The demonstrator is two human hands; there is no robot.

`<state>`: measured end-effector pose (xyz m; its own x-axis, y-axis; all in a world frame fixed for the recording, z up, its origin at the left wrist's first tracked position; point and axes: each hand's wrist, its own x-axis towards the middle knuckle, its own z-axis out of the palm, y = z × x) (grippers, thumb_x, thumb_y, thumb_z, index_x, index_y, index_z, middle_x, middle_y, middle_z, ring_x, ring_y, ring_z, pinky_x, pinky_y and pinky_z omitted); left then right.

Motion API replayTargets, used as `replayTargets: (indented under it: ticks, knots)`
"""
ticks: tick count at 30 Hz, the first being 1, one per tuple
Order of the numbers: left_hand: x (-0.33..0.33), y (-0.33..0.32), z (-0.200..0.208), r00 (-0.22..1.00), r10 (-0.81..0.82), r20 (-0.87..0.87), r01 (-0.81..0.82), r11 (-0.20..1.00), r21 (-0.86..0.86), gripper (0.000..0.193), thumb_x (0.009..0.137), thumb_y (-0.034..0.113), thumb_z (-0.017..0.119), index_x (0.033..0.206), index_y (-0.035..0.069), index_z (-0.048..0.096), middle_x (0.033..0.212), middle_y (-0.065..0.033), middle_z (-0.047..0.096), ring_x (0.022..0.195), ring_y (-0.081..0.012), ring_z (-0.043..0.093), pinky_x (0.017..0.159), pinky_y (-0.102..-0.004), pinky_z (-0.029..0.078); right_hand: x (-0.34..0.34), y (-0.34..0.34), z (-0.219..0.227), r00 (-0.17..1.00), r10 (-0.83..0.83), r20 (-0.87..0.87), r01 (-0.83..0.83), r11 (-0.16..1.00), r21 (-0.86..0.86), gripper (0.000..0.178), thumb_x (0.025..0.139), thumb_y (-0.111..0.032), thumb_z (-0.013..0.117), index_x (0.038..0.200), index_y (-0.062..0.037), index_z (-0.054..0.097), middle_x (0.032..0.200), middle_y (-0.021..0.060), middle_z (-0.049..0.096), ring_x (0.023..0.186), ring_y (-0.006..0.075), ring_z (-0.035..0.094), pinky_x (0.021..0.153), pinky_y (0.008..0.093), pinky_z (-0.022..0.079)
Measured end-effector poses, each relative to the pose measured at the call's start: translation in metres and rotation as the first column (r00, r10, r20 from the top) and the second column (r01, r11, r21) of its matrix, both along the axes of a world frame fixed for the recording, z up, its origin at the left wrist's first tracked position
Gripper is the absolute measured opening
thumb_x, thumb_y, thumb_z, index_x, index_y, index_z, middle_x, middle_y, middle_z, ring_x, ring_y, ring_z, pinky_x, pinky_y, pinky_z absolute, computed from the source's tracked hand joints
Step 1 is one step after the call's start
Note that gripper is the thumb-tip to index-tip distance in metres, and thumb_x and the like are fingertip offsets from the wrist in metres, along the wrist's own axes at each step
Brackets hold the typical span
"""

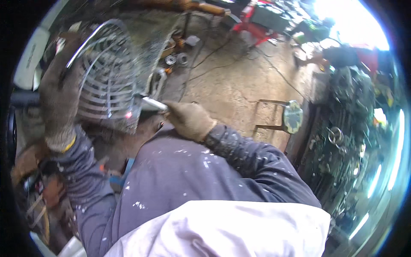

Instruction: The person welds metal bars onto a curved frame using a welding rod. They then use a chipping hammer to remove slag from the weld points and continue welding while holding a protective mask in front of their face.

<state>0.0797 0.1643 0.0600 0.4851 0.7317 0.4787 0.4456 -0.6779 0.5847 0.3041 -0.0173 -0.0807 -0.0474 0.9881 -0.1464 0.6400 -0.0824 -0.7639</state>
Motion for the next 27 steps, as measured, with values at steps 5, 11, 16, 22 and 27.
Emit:
replayTargets:
  ticks: [5, 11, 16, 22, 27]
  knots:
    - [0.014, 0.012, 0.001, 0.986, 0.078, -0.146, -0.061, 0.991, 0.116, 0.034, 0.100, 0.006, 0.056, 0.133, 0.002, 0.061, 0.123, -0.0150, 0.068, 0.116, -0.0213, 0.063, 0.100, -0.0331, 0.048, 0.019, -0.010, -0.011, 0.986, -0.133, -0.096, 0.136, 0.990, 0.023, 0.036, 0.096, -0.028, 0.060, 0.124, -0.0056, 0.061, 0.097, 0.0244, 0.069, 0.093, 0.0428, 0.067, 0.079, 0.0487, 0.054]
    - [0.001, 0.016, -0.019, 0.984, -0.018, -0.179, 0.058, 0.974, 0.219, 0.032, 0.100, 0.006, 0.054, 0.131, -0.002, 0.061, 0.129, -0.0148, 0.066, 0.121, -0.0255, 0.062, 0.103, -0.0351, 0.048, 0.037, -0.012, -0.011, 0.968, -0.173, -0.183, 0.184, 0.982, 0.049, 0.041, 0.095, -0.030, 0.061, 0.126, -0.0038, 0.059, 0.106, 0.0242, 0.068, 0.103, 0.0416, 0.064, 0.088, 0.0474, 0.052]
    - [-0.016, 0.010, -0.004, 0.985, -0.003, -0.173, 0.067, 0.930, 0.363, 0.031, 0.102, 0.002, 0.049, 0.129, -0.002, 0.062, 0.129, -0.0156, 0.065, 0.121, -0.0278, 0.062, 0.103, -0.0360, 0.049, 0.043, -0.013, -0.023, 0.960, -0.194, -0.204, 0.216, 0.972, 0.093, 0.038, 0.095, -0.030, 0.060, 0.123, -0.0046, 0.060, 0.102, 0.0234, 0.068, 0.099, 0.0422, 0.065, 0.085, 0.0495, 0.051]
    - [0.002, 0.014, 0.003, 0.997, 0.061, -0.039, -0.049, 0.968, 0.248, 0.028, 0.103, 0.001, 0.046, 0.125, -0.005, 0.062, 0.131, -0.0197, 0.062, 0.122, -0.0342, 0.061, 0.103, -0.0409, 0.049, 0.058, -0.009, -0.010, 0.968, -0.173, -0.183, 0.190, 0.979, 0.078, 0.038, 0.096, -0.032, 0.058, 0.124, -0.0070, 0.060, 0.102, 0.0217, 0.068, 0.098, 0.0412, 0.065, 0.083, 0.0496, 0.052]
    - [0.005, 0.020, -0.030, 0.979, 0.098, -0.178, -0.050, 0.965, 0.259, 0.033, 0.097, 0.012, 0.058, 0.123, -0.007, 0.063, 0.124, -0.0220, 0.066, 0.117, -0.0363, 0.062, 0.102, -0.0438, 0.046, 0.067, -0.007, -0.014, 0.962, -0.156, -0.225, 0.169, 0.985, 0.041, 0.040, 0.094, -0.026, 0.062, 0.128, -0.0062, 0.059, 0.107, 0.0223, 0.068, 0.102, 0.0401, 0.065, 0.087, 0.0460, 0.052]
